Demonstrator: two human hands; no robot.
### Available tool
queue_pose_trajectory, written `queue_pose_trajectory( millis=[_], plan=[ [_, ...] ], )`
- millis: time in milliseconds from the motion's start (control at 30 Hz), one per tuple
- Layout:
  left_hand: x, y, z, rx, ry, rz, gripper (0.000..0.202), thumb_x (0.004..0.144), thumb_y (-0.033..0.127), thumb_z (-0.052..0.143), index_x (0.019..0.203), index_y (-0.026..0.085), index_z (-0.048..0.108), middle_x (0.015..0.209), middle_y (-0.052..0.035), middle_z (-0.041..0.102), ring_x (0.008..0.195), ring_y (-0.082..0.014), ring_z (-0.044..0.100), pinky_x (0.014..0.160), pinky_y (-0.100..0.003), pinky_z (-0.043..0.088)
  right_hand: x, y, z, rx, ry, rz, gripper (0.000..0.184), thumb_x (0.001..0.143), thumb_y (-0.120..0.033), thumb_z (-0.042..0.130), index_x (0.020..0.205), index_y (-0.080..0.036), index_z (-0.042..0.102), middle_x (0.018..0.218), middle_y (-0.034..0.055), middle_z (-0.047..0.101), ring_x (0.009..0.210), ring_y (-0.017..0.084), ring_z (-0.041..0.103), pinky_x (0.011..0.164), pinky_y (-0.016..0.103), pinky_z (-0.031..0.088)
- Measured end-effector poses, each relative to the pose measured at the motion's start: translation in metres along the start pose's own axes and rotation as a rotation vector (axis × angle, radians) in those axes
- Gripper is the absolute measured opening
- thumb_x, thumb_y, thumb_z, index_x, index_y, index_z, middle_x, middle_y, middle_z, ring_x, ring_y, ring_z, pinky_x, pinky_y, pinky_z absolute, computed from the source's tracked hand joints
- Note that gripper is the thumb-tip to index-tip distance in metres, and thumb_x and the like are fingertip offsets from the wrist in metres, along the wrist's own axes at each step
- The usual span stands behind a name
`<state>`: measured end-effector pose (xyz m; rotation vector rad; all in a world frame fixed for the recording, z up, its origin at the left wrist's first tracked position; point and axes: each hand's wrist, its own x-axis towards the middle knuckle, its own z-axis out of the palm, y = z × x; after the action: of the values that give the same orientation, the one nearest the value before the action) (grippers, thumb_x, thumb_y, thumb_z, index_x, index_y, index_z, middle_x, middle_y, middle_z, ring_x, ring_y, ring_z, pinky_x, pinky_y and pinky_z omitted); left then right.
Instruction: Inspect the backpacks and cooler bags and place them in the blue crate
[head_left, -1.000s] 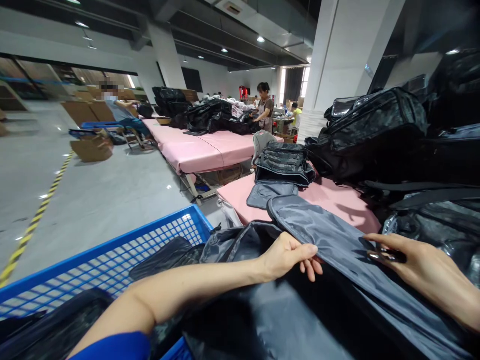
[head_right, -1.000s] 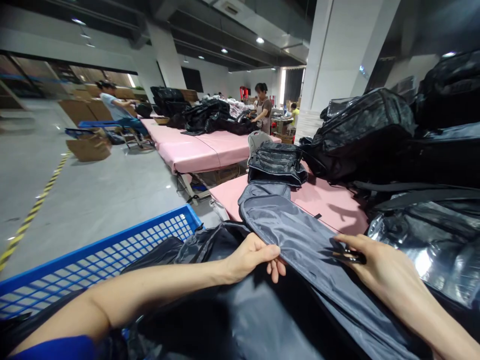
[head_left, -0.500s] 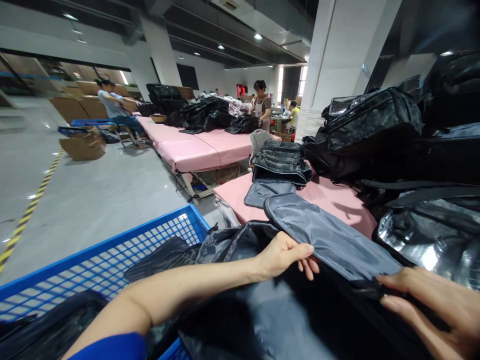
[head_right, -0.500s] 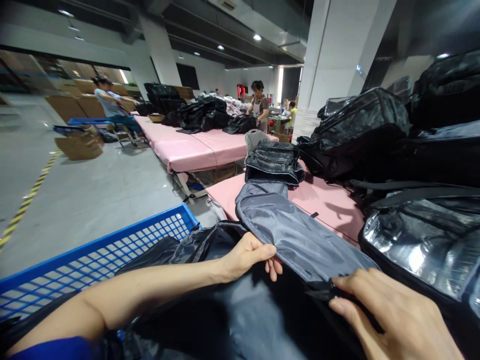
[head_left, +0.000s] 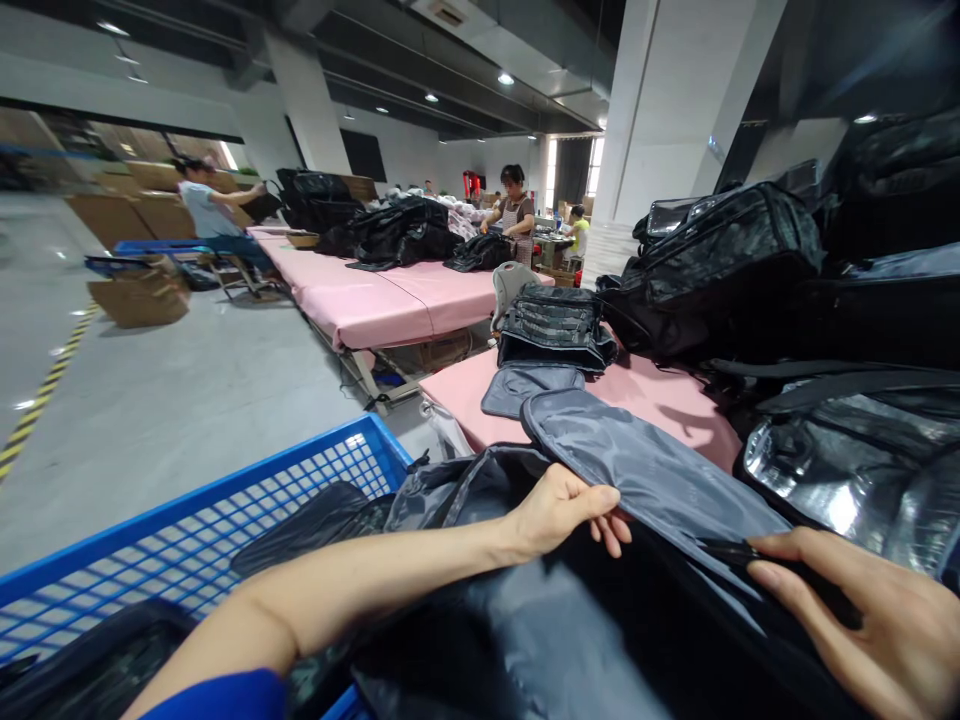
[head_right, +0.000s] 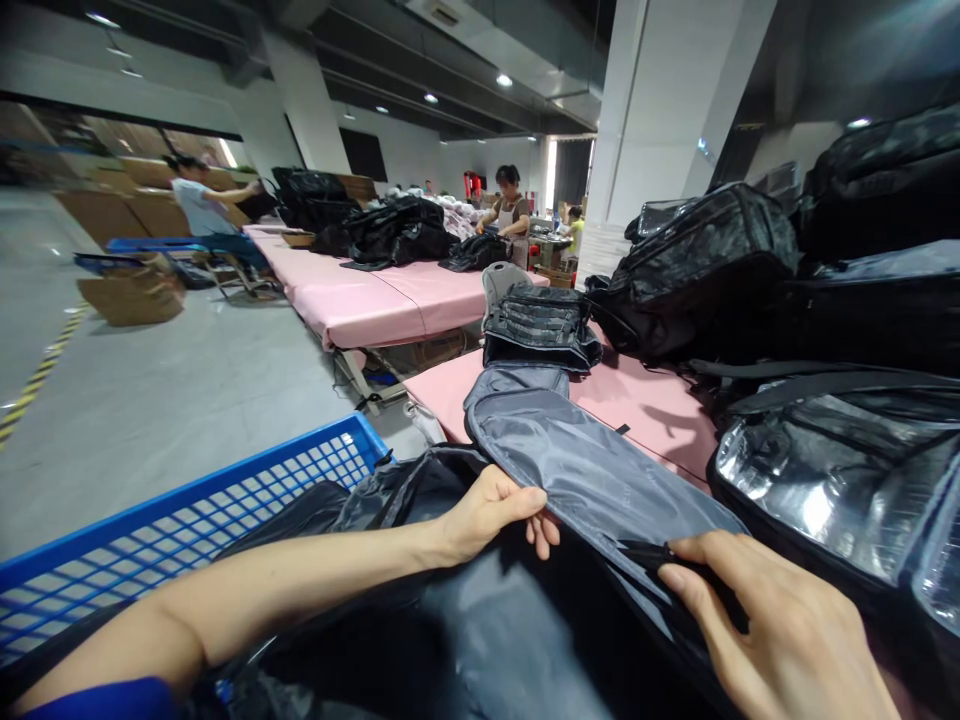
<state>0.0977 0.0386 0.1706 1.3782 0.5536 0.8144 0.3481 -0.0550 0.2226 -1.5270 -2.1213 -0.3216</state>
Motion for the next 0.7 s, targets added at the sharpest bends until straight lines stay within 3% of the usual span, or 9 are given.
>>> queue_pose_trajectory(
  millis=[200,700],
  plan=[
    [-0.0002,0.0000,0.0012,-0.003,-0.001,0.002,0.052,0.075,0.055,0.058,0.062,0.005,0.068,0.066,-0.0141,0.069,0.053,-0.0129,0.061,0.053,-0.021,0.044,-0.0039,0.0069,0.0014,-0.008,-0.085,0.003,0.025,0.084,-0.046,0.050,0.093,-0.027,0.064,0.088,-0.0004,0.070,0.073,0.018,0.066,0.060,0.025,0.052],
    [-0.0013,-0.0001,0.0020,0.003,0.016,-0.002,0.052,0.074,0.055,0.057,0.063,0.006,0.068,0.066,-0.0143,0.069,0.052,-0.0129,0.060,0.053,-0.022,0.044,-0.0037,-0.0012,0.0085,-0.008,-0.078,0.001,0.023,0.085,-0.044,0.049,0.093,-0.026,0.061,0.088,0.0002,0.069,0.072,0.017,0.066,0.058,0.024,0.051]
  ],
)
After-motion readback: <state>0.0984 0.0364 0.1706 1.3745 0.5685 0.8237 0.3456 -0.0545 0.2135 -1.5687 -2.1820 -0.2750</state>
